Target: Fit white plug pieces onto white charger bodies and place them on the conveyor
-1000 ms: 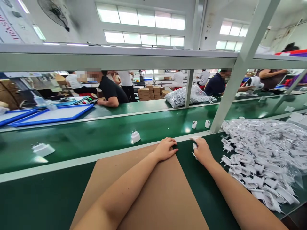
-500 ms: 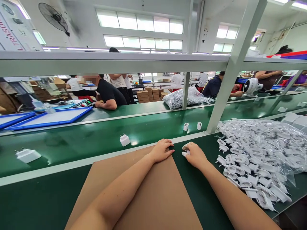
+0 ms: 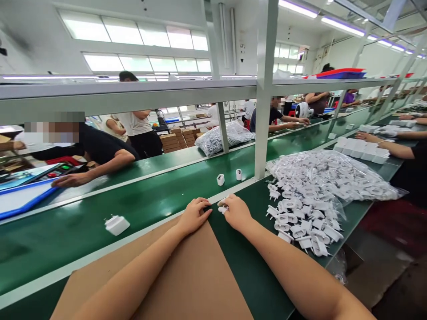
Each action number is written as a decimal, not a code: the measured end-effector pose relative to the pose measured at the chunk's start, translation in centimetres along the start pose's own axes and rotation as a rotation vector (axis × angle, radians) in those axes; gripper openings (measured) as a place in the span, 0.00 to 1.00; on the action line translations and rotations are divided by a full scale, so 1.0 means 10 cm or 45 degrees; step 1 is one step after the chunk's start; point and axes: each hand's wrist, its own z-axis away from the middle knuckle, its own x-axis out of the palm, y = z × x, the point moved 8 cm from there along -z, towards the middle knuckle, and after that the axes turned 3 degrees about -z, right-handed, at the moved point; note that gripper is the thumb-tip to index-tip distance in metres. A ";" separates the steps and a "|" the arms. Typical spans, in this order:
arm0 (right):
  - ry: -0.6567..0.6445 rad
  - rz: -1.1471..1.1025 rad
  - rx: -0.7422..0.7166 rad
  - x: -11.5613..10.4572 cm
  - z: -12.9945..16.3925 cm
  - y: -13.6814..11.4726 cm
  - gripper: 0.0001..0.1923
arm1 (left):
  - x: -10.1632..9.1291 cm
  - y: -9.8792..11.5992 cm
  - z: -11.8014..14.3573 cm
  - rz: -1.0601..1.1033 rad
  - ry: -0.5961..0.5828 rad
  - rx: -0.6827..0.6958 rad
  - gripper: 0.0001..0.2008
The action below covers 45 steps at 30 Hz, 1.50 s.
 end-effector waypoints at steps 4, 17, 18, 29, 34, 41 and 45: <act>-0.099 0.088 -0.018 0.05 0.02 -0.02 0.15 | 0.03 -0.16 -0.28 -0.063 -0.079 -0.128 0.24; -0.162 0.112 0.022 0.05 -0.01 0.08 0.16 | 0.30 -0.44 -1.12 -0.363 -0.415 -0.302 0.38; -0.109 -0.010 0.033 0.04 -0.03 0.10 0.15 | 0.29 -0.43 -1.13 -0.355 -0.394 -0.308 0.35; -0.050 -1.597 0.575 0.26 -0.17 0.36 0.10 | -0.23 -0.12 -0.70 -0.201 -0.105 -0.447 0.22; -0.145 -1.729 0.582 0.28 -0.12 0.23 0.10 | -0.48 0.23 0.06 -0.126 -0.104 -0.464 0.19; -0.406 -1.730 0.481 0.41 -0.03 0.03 0.19 | -0.49 0.45 0.68 -0.231 -0.096 -0.429 0.27; -0.549 -1.647 0.442 0.46 0.03 -0.04 0.25 | -0.41 0.42 0.80 0.125 -0.090 -0.358 0.22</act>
